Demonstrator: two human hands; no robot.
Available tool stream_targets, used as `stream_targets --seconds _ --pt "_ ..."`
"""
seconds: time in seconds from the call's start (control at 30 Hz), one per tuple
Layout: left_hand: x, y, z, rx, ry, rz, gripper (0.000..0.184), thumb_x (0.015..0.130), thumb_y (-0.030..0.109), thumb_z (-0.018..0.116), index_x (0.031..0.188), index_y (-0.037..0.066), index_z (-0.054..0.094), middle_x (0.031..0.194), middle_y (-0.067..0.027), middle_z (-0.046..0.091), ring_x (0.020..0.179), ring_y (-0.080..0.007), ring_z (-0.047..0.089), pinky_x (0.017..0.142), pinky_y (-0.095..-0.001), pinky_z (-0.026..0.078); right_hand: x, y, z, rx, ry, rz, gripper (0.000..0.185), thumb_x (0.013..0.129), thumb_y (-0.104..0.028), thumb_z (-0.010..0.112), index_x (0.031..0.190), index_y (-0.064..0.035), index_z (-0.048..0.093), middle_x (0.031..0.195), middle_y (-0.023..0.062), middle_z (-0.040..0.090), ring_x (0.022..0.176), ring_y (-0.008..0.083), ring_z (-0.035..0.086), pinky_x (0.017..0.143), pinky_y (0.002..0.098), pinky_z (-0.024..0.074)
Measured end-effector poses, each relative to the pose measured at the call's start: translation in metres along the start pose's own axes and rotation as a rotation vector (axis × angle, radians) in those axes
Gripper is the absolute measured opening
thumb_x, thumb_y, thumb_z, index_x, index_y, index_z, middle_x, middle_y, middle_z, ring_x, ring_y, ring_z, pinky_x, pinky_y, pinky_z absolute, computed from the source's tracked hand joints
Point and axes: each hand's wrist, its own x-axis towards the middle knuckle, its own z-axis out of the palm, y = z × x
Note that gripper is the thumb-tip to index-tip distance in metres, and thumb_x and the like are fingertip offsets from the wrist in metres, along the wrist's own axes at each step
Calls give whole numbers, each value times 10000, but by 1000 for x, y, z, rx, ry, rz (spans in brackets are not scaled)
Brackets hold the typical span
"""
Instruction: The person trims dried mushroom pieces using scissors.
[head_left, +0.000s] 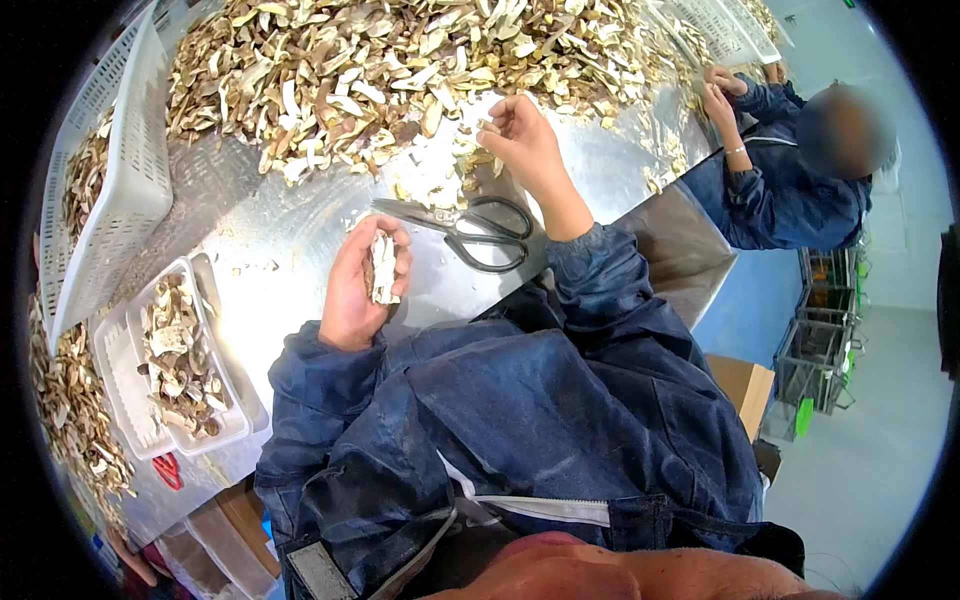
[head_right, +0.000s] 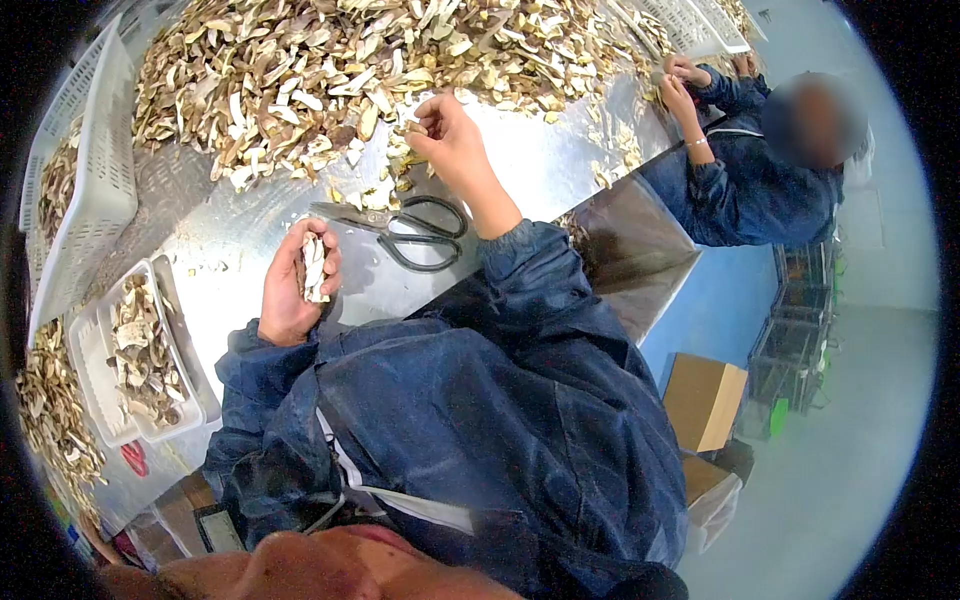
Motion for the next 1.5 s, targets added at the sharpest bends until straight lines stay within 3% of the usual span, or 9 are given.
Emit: stream_targets --seconds 0.13,0.3,0.4,0.53,0.83,0.97,1.2,1.37,1.5 --pt "1 1 1 -17 -24 -15 323 1081 368 399 1138 81 536 981 -49 574 743 -135 551 498 -240 440 -25 -26 21 202 -121 112 222 865 -52 749 1026 -39 598 869 -16 614 779 61 578 686 213 466" --pt "-2 3 10 -62 -15 -52 354 1083 387 384 1148 76 538 983 -55 590 738 -142 569 496 -243 455 -58 -65 49 39 -475 -123 212 913 -167 735 1075 -41 679 902 -7 646 781 64 583 703 244 478" --pt "-1 1 3 -42 -40 -20 330 1082 373 401 1140 81 541 968 -51 593 734 -136 566 495 -242 453 -25 -35 39 -116 -279 -21 265 919 -224 723 1114 -49 687 931 40 672 798 119 623 721 277 500" --pt "0 1 -2 -10 -10 -14 272 1077 331 429 1126 88 541 956 -46 592 733 -133 565 494 -244 448 33 15 -7 -862 166 -207 291 893 -247 687 1114 -57 696 1036 184 675 889 335 670 777 425 539" --pt "0 0 -1 -42 35 -13 252 1073 322 436 1105 93 538 939 -46 595 717 -132 557 493 -243 437 28 16 -9 -803 34 -138 242 890 -210 657 1065 -45 691 1012 148 657 880 346 658 791 423 523" --pt "1 0 0 -31 31 -28 250 1073 323 434 1093 93 532 942 -49 595 718 -132 556 493 -243 434 46 9 -6 -780 211 -323 221 882 -103 630 1093 -73 688 974 133 641 870 341 656 773 425 521" --pt "0 3 -1 -23 22 0 241 1074 312 433 1092 89 524 942 -52 594 725 -131 556 500 -247 437 76 18 4 -1080 129 -286 230 861 -142 655 1079 -126 726 983 110 627 879 329 658 736 446 532" --pt "0 2 1 -5 20 -2 244 1074 306 435 1087 80 525 946 -56 597 719 -135 561 495 -247 438 47 19 -4 -737 126 -361 171 862 -243 719 917 -83 740 810 87 671 707 228 629 623 362 490" --pt "0 2 2 12 34 -3 246 1074 306 437 1082 78 530 948 -61 600 713 -139 567 490 -244 439 24 -14 -12 8 -76 294 219 948 -219 670 876 -13 687 772 17 637 648 51 531 549 220 393"
